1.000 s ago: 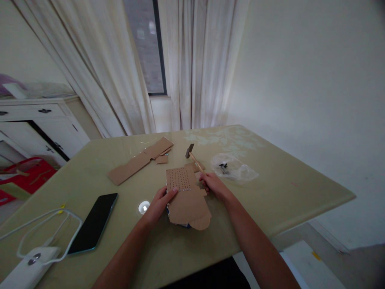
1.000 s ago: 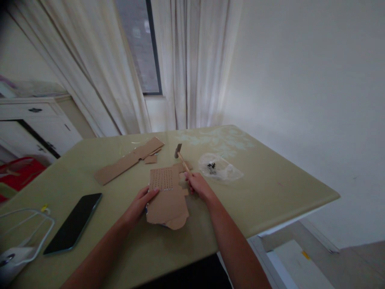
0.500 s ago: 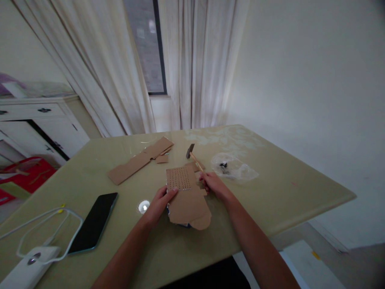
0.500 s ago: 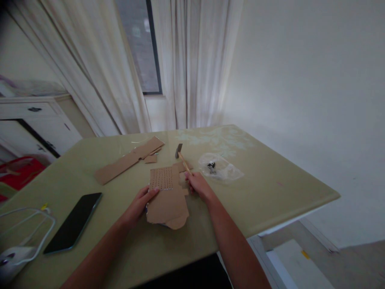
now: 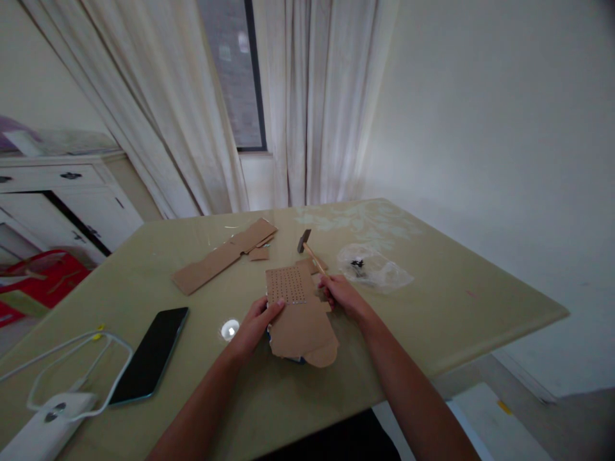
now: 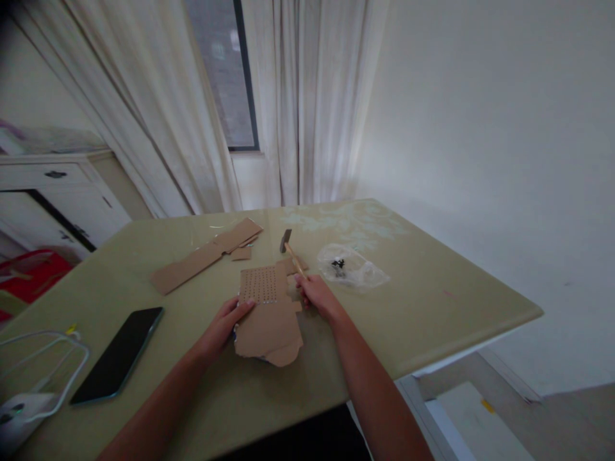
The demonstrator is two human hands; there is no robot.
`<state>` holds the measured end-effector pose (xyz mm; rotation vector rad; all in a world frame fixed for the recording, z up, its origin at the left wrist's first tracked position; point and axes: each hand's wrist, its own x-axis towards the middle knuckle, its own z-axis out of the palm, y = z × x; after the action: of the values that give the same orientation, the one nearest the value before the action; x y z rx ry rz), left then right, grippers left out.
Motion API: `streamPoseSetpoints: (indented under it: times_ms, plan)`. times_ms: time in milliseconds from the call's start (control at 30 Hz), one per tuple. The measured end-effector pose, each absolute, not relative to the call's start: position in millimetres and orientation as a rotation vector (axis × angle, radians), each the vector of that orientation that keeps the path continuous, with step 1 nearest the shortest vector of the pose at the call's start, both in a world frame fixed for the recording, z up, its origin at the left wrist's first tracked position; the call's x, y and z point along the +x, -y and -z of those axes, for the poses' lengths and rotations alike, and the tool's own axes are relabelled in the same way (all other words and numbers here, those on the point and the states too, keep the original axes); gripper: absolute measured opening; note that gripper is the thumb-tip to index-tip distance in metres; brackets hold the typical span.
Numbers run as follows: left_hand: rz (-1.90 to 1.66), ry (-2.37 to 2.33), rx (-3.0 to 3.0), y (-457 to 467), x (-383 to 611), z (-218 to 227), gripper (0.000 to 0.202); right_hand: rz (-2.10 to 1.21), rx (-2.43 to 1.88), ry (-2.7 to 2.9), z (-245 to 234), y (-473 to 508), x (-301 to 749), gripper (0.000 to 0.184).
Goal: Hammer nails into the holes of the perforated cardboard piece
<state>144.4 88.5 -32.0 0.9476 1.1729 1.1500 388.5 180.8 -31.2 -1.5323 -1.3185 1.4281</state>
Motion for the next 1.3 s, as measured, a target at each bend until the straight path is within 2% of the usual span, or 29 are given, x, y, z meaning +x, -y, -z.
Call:
streamPoseSetpoints:
  times_ms: [833,1033,1200,1300]
  plan:
    - [-1.139,-1.164,0.973,-87,145,33,0.072,-1.426,-1.537,1.331,32,-180,388,0.031]
    - [-1.133,-1.172,0.995,-87,146,29,0.072,-1.403,-1.54,1.361,33,-180,388,0.036]
    - [-1.134,-1.182,1.012,-87,147,28,0.073,-1.257,-1.575,1.432,32,-175,387,0.049]
    - [-1.137,-1.174,1.015,-86,148,26,0.073,-1.075,-1.617,1.513,24,-169,392,0.048]
